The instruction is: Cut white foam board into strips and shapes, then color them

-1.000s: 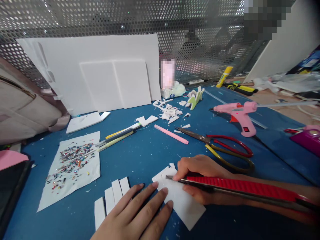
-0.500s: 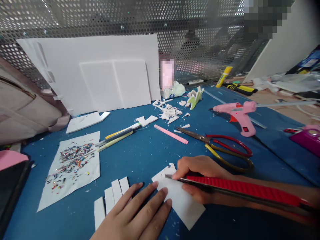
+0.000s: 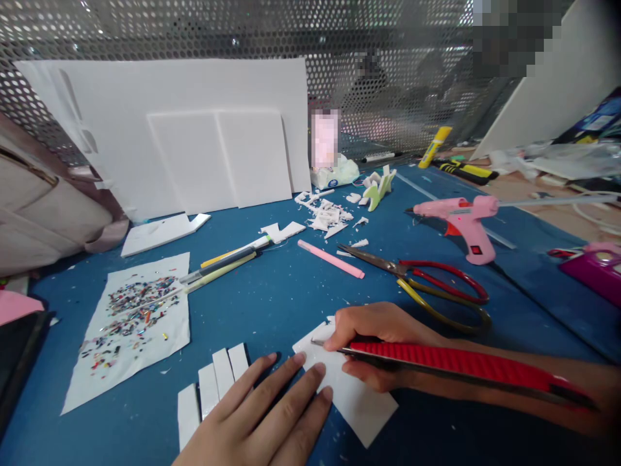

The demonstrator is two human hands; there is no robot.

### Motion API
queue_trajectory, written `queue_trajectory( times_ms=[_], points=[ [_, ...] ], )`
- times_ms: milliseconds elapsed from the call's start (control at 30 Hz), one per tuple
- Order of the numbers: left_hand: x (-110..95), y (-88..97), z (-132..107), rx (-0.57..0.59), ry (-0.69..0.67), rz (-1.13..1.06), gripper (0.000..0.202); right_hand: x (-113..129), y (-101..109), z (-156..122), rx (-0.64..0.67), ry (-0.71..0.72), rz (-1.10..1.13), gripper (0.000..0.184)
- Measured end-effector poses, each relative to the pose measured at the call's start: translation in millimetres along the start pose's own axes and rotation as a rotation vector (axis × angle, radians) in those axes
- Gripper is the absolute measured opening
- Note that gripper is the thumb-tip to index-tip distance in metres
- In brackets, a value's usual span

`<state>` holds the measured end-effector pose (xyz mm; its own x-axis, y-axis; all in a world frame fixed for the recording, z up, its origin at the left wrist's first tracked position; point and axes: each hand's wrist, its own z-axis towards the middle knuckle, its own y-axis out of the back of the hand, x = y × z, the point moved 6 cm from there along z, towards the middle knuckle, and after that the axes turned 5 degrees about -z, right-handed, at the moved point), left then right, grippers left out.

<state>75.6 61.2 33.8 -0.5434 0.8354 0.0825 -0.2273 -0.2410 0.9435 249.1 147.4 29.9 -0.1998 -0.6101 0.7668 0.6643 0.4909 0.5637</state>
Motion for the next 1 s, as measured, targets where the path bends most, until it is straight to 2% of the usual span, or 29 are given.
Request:
queue_trajectory(
  times_ms=[133,300,467,567,667,800,1000],
  points=[
    [2.4,-0.2,0.8,0.041,-0.012,0.024,0.043,4.2,2.1,1.4,0.007,-0.009,-0.026,0.014],
    [2.4,3.4,3.3,0.054,-0.109,0.061,0.044,5.8,4.3,2.3,0.008,-0.003,-0.083,0.013],
    [3.9,3.0,2.2,0.076,-0.030,0.057,0.042,-1.2,3.4,-0.4,0.040,0.026,-0.166,0.019],
    [2.6,3.8,1.9,0.038,-0.096,0.070,0.042,0.7,6.5,-1.5,0.060,0.059,-0.204,0.023],
    [3.9,2.7,2.8,0.037,-0.143,0.101,0.042,5.9,13.4,-0.1,0.104,0.031,-0.247,0.018],
    [3.7,2.2,4.0,0.065,-0.145,0.110,0.043,12.9,21.1,1.8,0.140,0.035,-0.228,0.019],
    [4.1,1.1,3.9,0.085,-0.120,0.110,0.043,7.9,18.9,-0.5,0.117,0.035,-0.209,0.015]
  ],
)
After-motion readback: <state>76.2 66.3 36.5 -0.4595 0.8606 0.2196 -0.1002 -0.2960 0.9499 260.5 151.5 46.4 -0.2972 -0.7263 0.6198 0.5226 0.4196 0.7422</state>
